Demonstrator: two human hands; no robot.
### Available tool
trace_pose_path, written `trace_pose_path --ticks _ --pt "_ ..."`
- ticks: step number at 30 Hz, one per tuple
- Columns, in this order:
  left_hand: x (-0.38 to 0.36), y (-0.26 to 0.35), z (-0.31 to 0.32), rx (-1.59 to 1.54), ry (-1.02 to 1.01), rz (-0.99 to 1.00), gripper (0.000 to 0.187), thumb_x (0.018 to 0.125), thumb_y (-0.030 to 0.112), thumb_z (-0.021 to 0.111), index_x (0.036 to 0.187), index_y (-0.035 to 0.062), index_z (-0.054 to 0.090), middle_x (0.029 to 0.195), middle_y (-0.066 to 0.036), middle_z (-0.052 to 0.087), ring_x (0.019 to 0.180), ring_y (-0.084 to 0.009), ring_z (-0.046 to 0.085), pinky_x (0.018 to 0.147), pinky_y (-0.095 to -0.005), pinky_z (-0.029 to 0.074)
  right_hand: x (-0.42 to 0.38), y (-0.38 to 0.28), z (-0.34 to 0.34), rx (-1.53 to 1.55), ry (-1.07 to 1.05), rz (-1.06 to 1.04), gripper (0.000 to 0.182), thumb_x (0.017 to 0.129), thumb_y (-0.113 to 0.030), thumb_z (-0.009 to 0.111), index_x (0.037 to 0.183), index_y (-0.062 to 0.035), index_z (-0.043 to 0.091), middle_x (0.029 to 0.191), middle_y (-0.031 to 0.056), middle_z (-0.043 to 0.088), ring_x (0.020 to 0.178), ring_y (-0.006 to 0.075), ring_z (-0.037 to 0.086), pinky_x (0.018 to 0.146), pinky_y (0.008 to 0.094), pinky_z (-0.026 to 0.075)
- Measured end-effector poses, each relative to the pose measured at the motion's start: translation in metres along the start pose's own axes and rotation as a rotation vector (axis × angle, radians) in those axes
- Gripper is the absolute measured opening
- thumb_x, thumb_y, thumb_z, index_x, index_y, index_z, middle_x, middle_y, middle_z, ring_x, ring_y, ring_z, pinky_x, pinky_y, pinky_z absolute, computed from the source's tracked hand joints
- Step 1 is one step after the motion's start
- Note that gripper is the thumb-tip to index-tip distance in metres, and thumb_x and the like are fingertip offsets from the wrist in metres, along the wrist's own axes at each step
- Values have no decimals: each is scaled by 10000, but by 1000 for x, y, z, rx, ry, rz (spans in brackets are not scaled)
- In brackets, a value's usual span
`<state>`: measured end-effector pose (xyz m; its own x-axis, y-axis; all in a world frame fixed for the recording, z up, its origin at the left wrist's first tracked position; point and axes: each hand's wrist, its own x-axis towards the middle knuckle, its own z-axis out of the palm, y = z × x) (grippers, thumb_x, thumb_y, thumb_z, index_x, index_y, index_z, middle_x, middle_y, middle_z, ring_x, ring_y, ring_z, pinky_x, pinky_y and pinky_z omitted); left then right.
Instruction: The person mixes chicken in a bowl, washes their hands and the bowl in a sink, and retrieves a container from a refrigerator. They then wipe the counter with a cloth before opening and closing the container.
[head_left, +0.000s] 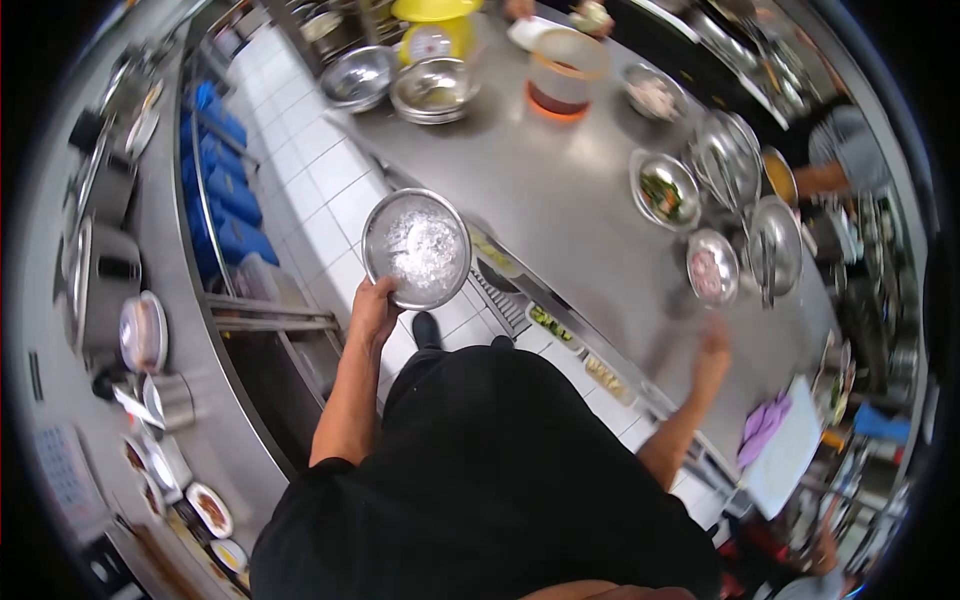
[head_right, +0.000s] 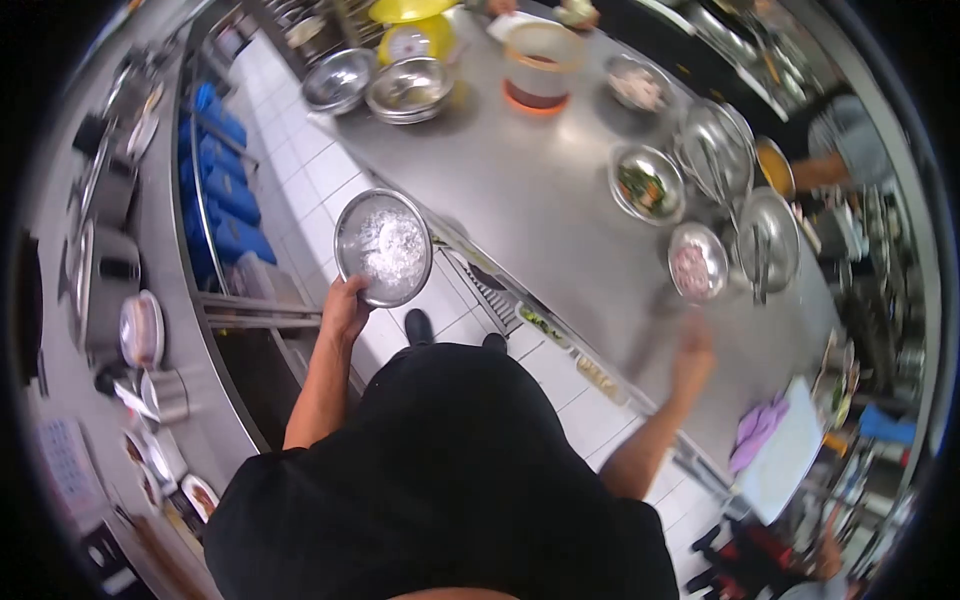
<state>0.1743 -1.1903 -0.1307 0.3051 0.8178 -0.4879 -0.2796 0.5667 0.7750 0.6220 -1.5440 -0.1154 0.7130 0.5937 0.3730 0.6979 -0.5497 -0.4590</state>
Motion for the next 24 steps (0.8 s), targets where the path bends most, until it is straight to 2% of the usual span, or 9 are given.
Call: trace_pose_path --ticks 1,4,7,10,11,14,15,19,24 --pt "-2 5 -9 -51 20 20 435 817 4 508 1243 -76 472 1132 -174 597 1034 -319 627 928 -540 522 14 -73 21 113 -177 99 311 998 -220 538 1236 -42 631 1230 145 654 1143 264 620 982 352 453" --pt "4 26 -48 -240 100 19 446 805 -16 505 1236 -118 457 1156 -191 585 1070 -345 614 945 -555 515 32 -214 96 319 -512 -138 322 964 -251 590 1218 -60 638 1114 140 694 1016 262 672 875 343 506" --pt "7 51 -97 -491 151 42 453 771 -56 516 1216 -128 468 1208 -203 565 1093 -339 607 983 -533 507 30 -324 156 332 -741 -478 342 927 -213 612 1239 -72 623 1054 153 699 952 278 680 838 348 512" --pt "3 82 -153 -647 174 105 496 753 -79 530 1241 -130 457 1242 -212 553 1143 -341 579 1047 -500 462 22 -393 219 249 -1031 -570 379 891 -282 645 1224 -101 632 1045 156 693 925 347 657 825 405 511" --pt "0 91 -167 -676 187 152 481 753 -70 533 1224 -136 463 1221 -212 559 1117 -335 589 1019 -499 476 17 -404 241 242 -1139 -521 402 892 -300 634 1235 -90 623 1052 160 692 942 355 652 836 416 504" --pt "-4 119 -216 -729 243 227 451 752 -76 533 1194 -145 476 1189 -208 570 1085 -328 599 1004 -501 479 -8 -380 343 294 -1213 -504 393 915 -259 624 1246 -48 610 1020 137 708 900 226 676 803 342 508" --pt "-3 130 -232 -730 262 238 444 752 -83 532 1188 -147 479 1184 -206 572 1082 -327 599 1010 -502 474 -15 -368 367 272 -1258 -470 382 916 -256 622 1237 -49 614 1007 131 705 879 222 668 783 342 504" --pt "0 174 -269 -717 292 345 442 768 -99 534 1204 -145 480 1167 -196 593 1097 -306 605 1045 -461 455 -33 -323 397 70 -1479 -197 339 918 -243 614 1200 -54 628 955 109 692 793 209 636 704 342 488" --pt "14 248 -284 -671 355 414 485 763 -85 504 1243 -140 455 1184 -182 582 1101 -281 594 1027 -417 458 -36 -343 437 85 -1561 26 289 921 -226 603 1153 -60 646 890 81 675 687 191 597 605 342 468"
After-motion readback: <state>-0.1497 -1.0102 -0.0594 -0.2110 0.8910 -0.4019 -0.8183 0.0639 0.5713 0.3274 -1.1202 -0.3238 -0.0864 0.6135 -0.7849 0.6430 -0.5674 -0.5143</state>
